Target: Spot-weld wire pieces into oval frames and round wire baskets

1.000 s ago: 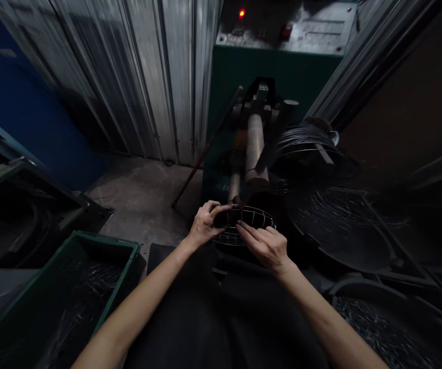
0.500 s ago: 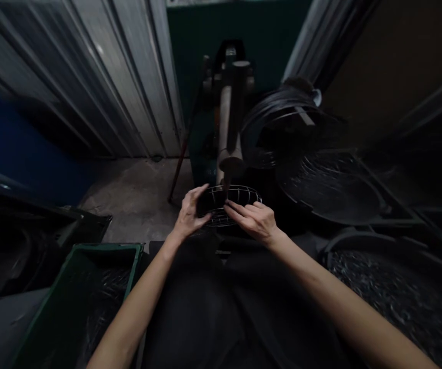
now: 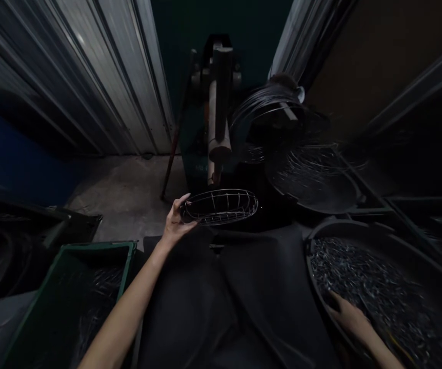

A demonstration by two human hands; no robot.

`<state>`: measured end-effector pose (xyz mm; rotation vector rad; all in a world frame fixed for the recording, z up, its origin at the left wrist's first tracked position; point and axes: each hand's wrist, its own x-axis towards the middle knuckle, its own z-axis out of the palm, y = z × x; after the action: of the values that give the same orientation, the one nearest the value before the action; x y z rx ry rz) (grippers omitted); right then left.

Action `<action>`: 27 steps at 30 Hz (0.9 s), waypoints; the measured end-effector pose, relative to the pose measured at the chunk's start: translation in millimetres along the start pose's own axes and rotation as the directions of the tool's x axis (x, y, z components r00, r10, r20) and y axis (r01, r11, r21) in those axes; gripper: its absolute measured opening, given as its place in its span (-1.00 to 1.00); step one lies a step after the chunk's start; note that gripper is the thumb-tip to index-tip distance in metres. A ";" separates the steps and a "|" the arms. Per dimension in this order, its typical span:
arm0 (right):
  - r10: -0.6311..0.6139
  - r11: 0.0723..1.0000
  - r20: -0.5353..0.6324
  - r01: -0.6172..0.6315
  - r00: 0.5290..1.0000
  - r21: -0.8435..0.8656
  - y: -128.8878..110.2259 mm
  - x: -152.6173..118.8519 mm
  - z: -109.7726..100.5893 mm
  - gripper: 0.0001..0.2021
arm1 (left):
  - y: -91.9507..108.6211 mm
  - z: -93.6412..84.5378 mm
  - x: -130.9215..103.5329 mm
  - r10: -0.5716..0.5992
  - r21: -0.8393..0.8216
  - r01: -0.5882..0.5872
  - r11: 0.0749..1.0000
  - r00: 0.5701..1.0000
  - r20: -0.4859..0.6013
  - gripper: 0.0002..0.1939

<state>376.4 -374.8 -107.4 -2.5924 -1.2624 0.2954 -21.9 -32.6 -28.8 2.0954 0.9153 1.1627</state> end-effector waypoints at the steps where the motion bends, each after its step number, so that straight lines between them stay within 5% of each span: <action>1: 0.019 0.999 0.042 -0.020 0.999 0.032 2.8 -2.8 4.7 -0.75 | 4.6 -3.1 -7.6 -0.007 -0.010 0.007 1.000 1.000 0.025 -0.22; 4: 0.102 0.991 0.165 -0.114 0.981 0.068 -0.9 -6.9 4.9 -0.73 | 23.8 -13.0 -36.7 -0.080 -0.044 0.082 0.996 0.995 0.057 -0.23; 8: 0.216 0.976 0.184 -0.216 0.959 -0.020 -10.1 -17.2 -4.2 -0.69 | 54.6 -26.9 -76.5 -0.209 -0.115 0.205 0.972 0.978 -0.020 -0.18; 12: 0.294 0.954 -0.021 -0.295 0.956 -0.058 -18.5 -34.4 -23.2 -0.62 | 77.8 -40.9 -101.6 -0.273 -0.151 0.251 0.956 0.950 -0.150 -0.18; 17: 0.393 0.869 -0.264 -0.261 0.881 0.421 -66.1 -44.1 -54.3 -0.54 | 95.4 -50.5 -104.9 -0.295 -0.033 0.293 0.955 0.950 -0.099 -0.33; 22: 0.133 0.789 -0.032 -0.086 0.991 0.609 -132.2 -39.2 -34.9 -0.45 | 102.2 -44.7 -85.3 -0.245 0.137 0.236 0.962 0.968 0.050 -0.40; 27: -0.045 0.713 0.105 -0.041 0.993 0.700 -184.4 -18.4 -49.1 -0.54 | 101.0 -33.8 -57.4 -0.204 0.225 0.157 0.962 0.958 0.204 -0.40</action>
<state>242.2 -285.6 -3.5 -1.9214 -0.9226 0.7701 -44.6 -133.6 33.9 2.1962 1.1311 0.7452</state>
